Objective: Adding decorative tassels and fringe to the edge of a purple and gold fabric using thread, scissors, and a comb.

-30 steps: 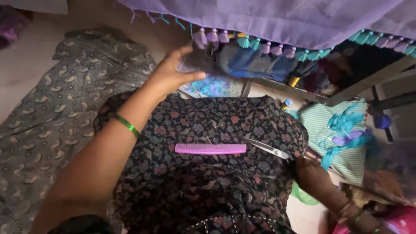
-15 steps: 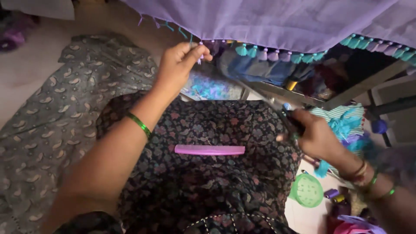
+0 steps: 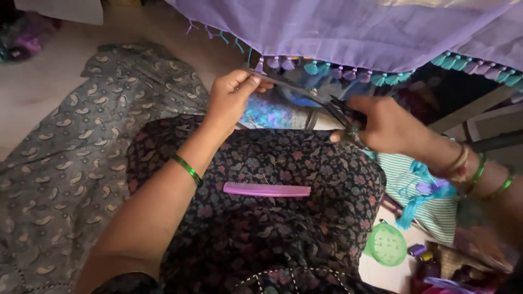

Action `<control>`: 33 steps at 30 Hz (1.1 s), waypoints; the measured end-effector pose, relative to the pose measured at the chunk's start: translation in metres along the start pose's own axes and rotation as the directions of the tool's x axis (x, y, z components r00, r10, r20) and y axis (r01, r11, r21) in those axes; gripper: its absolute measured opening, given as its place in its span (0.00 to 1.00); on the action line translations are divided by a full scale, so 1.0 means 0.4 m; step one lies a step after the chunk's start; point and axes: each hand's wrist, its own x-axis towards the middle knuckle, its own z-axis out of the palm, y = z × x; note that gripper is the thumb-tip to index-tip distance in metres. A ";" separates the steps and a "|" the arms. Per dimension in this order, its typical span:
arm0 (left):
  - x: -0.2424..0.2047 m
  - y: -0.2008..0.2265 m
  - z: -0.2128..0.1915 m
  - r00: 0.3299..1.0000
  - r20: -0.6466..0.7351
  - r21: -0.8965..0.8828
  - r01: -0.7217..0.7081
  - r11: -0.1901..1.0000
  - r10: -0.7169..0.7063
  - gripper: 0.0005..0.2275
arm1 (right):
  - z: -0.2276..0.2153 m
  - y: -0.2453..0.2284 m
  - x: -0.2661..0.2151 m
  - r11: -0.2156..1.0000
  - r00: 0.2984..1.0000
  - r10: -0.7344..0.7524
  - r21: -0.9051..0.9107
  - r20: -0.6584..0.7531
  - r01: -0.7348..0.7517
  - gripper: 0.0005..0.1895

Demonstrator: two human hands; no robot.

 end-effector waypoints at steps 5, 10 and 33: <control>-0.001 0.034 -0.002 0.995 -0.060 -0.004 0.080 0.997 -0.080 0.08 | -0.031 -0.024 0.038 0.976 0.980 -0.193 -0.089 0.047 0.196 0.33; 0.007 0.015 -0.007 0.992 -0.078 -0.020 0.099 0.995 -0.100 0.07 | -0.036 -0.065 0.057 0.994 0.984 -0.060 -0.079 0.168 0.074 0.32; 0.094 0.054 -0.070 0.982 0.129 -0.281 0.173 0.944 -0.141 0.25 | 0.220 0.326 -0.197 0.993 0.941 0.103 -0.082 0.321 -0.081 0.24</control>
